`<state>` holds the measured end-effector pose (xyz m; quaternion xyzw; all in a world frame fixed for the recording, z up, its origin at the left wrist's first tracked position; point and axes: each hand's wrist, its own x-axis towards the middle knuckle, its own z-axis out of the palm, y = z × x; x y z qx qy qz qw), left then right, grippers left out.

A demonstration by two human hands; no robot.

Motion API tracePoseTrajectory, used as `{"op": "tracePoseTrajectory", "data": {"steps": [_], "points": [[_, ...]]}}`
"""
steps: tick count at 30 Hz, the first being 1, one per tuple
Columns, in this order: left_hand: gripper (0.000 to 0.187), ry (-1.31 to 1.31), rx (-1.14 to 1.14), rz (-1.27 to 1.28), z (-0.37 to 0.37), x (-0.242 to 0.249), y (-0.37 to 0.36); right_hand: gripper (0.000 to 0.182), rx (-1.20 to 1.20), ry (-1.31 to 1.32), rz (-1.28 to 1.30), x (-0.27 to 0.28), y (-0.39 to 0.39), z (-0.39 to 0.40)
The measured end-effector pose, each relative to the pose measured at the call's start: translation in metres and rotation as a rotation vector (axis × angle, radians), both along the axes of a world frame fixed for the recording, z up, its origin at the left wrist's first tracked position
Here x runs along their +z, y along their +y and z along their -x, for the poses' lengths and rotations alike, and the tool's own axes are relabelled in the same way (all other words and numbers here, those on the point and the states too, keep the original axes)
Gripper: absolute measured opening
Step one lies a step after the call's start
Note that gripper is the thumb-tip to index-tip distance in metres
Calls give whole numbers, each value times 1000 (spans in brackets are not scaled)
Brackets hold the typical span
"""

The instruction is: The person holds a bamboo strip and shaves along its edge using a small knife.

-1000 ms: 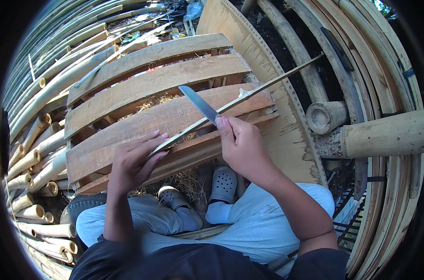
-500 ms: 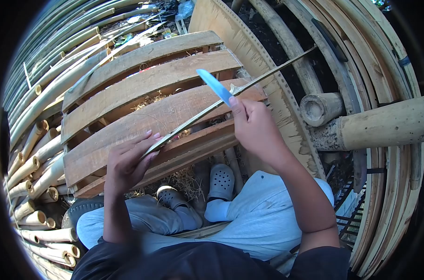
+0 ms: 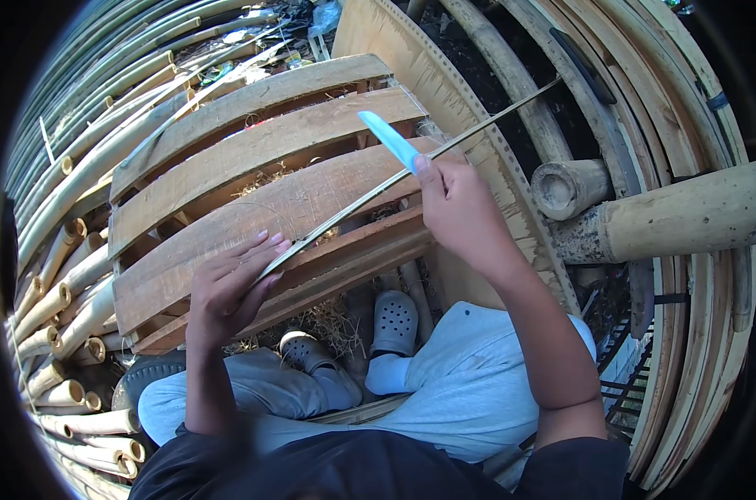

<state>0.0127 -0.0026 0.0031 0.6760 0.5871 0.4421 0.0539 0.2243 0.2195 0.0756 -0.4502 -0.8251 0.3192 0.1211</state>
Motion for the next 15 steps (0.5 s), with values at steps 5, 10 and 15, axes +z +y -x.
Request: {"op": "tracePoseTrajectory", "data": {"steps": [5,10,15], "points": [[36,3,0,5,0,-1,0,52,147,28,4,-5,-27,5],[35,8,2,-5,0,-1,1,51,-63,0,-41,-1,-9,8],[35,1,4,12,0,2,0,53,53,23,-6,-5,-7,7]]}}
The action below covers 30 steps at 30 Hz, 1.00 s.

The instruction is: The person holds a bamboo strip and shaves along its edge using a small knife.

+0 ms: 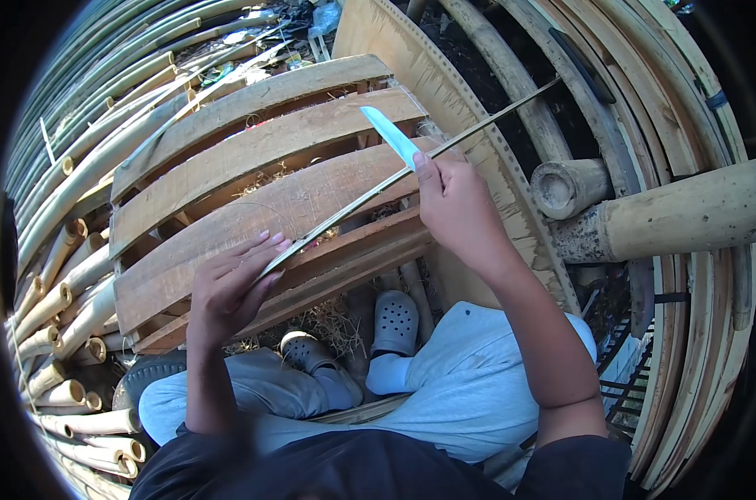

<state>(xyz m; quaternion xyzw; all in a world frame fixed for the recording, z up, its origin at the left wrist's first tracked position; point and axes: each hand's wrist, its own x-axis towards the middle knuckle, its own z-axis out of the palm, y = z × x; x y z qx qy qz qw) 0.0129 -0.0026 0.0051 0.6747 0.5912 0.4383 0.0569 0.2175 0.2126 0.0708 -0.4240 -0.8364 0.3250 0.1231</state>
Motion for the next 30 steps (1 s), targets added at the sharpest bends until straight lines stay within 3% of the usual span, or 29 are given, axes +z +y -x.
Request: {"op": "tracePoseTrajectory", "data": {"steps": [2,5,9,13,17,19,23,25,30], "points": [[36,-5,-6,-1,0,-3,0,52,-92,29,-24,1,1,2],[36,-7,-4,0,1,-2,0,53,71,-30,23,-2,-15,0],[38,-39,6,11,-1,-3,-1,50,-89,7,-72,0,-5,4],[35,3,-9,8,1,-3,0,51,30,59,54,-9,-13,-1],[34,-14,6,2,0,-3,0,52,-28,50,10,-8,-18,5],[34,-10,0,6,1,-3,0,53,64,101,30,-12,-28,5],[34,-15,4,7,0,-3,-1,52,-115,93,40,-13,-7,1],[34,-12,4,0,1,-4,-1,52,71,167,-8,-20,-32,5],[35,-8,13,8,-1,-1,-1,50,-52,103,95,-13,-13,2]]}}
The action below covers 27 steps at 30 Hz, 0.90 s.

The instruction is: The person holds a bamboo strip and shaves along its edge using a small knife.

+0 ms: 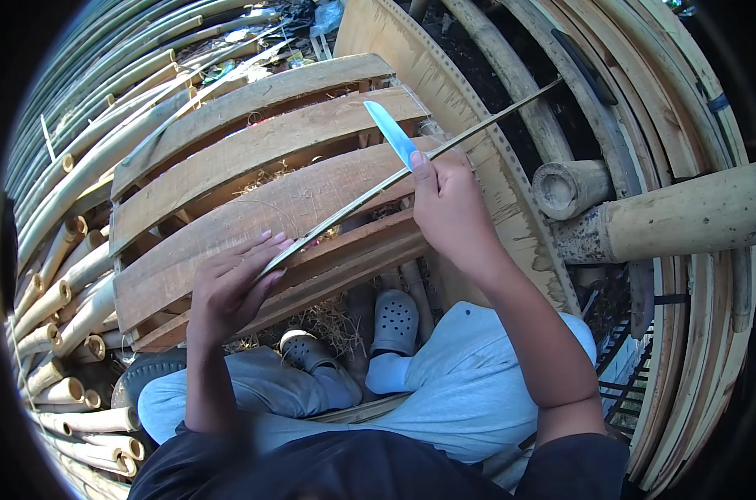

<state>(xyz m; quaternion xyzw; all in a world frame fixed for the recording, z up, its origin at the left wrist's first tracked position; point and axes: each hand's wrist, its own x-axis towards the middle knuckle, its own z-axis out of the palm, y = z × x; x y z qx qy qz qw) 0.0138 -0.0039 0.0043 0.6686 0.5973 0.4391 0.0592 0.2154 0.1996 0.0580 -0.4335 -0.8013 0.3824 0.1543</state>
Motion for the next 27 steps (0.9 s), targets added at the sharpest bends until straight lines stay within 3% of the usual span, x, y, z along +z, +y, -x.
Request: {"op": "tracePoseTrajectory", "data": {"steps": [5,9,11,12,15,17,20,24,27], "points": [[34,-2,3,4,3,-3,1,53,131,51,-102,-11,-22,2],[34,-9,0,5,1,-3,0,51,-95,-3,62,6,-12,9],[34,-11,2,4,2,-4,0,54,146,93,-104,-13,-43,9],[34,-12,-8,5,3,-4,0,54,147,43,-122,-8,-41,8],[33,-18,-1,6,1,-1,0,51,-65,16,-8,2,-4,7],[32,-27,3,14,1,-3,-1,50,-90,48,21,-5,-20,10],[31,-28,18,27,2,-2,-1,53,142,111,-130,-13,-49,11],[31,-28,33,38,0,-4,-2,50,-78,31,28,-1,-22,13],[31,-30,30,28,1,-5,-2,50,123,152,-47,-20,-59,14]]}}
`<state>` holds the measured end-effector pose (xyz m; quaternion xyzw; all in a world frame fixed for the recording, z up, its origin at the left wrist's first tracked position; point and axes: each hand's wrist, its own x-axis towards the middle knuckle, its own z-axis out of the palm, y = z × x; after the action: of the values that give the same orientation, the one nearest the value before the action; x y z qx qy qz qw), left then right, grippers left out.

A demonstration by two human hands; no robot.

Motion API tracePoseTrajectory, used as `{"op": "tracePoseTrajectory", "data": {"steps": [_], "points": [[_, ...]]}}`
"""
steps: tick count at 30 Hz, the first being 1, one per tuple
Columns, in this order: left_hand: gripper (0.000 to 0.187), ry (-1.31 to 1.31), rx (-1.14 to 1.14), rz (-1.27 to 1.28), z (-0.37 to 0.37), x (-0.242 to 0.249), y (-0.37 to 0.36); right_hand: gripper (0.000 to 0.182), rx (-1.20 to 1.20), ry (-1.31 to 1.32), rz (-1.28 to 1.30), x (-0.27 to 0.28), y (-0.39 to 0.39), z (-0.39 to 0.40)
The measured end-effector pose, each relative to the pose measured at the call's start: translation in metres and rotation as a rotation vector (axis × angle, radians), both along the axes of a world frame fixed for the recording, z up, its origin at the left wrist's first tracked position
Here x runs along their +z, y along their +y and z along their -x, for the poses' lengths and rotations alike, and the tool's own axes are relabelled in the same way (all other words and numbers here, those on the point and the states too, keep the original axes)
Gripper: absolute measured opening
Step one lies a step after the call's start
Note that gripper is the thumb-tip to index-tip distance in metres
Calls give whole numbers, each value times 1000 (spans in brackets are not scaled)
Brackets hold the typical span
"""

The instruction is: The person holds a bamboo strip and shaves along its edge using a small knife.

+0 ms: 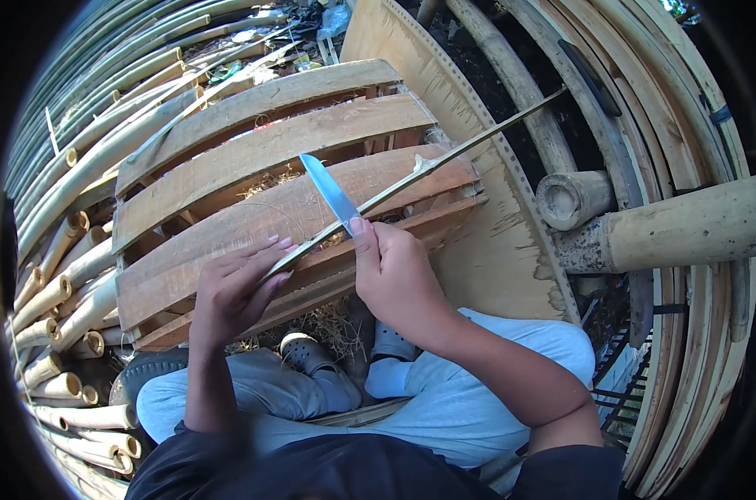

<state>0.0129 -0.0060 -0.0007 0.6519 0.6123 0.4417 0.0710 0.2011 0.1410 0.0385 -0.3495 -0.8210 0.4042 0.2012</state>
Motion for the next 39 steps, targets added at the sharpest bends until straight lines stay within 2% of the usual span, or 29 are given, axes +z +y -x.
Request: {"op": "tracePoseTrajectory", "data": {"steps": [1,4,8,11,14,15,18,20,22,24,26,30,31,34,38,39], "points": [[31,1,-4,2,1,0,0,50,46,-56,29,10,10,-1],[31,-18,7,17,0,0,-1,50,-155,-89,108,15,37,1],[34,-14,18,33,1,1,0,50,64,27,108,-2,-10,3],[38,-19,17,28,1,-1,0,51,-92,-86,171,16,23,5],[38,-16,23,20,0,-1,-1,51,-16,5,97,7,-4,9],[38,-15,21,27,0,-1,-1,51,56,-21,146,4,-12,6],[31,-10,14,31,1,1,-1,50,-74,-36,201,11,7,9],[34,-20,17,33,0,-1,-2,51,-81,-46,180,4,-4,10],[38,-21,16,32,1,-1,-1,51,54,21,185,-4,-26,8],[33,-18,20,23,2,-1,-1,51,89,-25,148,4,-12,9],[33,-23,21,29,2,-1,-2,51,-115,-11,277,7,-8,13],[37,-32,11,17,2,-2,-2,49,130,-16,217,-4,-29,8],[37,-33,10,20,2,-3,-2,48,32,-20,244,3,-23,11],[37,-24,27,19,2,-3,-2,47,-44,-12,240,-1,-20,15],[36,-35,14,32,3,-2,-2,48,112,8,211,2,-29,14],[36,-42,21,37,3,-3,-2,47,-23,-7,310,3,-21,15]]}}
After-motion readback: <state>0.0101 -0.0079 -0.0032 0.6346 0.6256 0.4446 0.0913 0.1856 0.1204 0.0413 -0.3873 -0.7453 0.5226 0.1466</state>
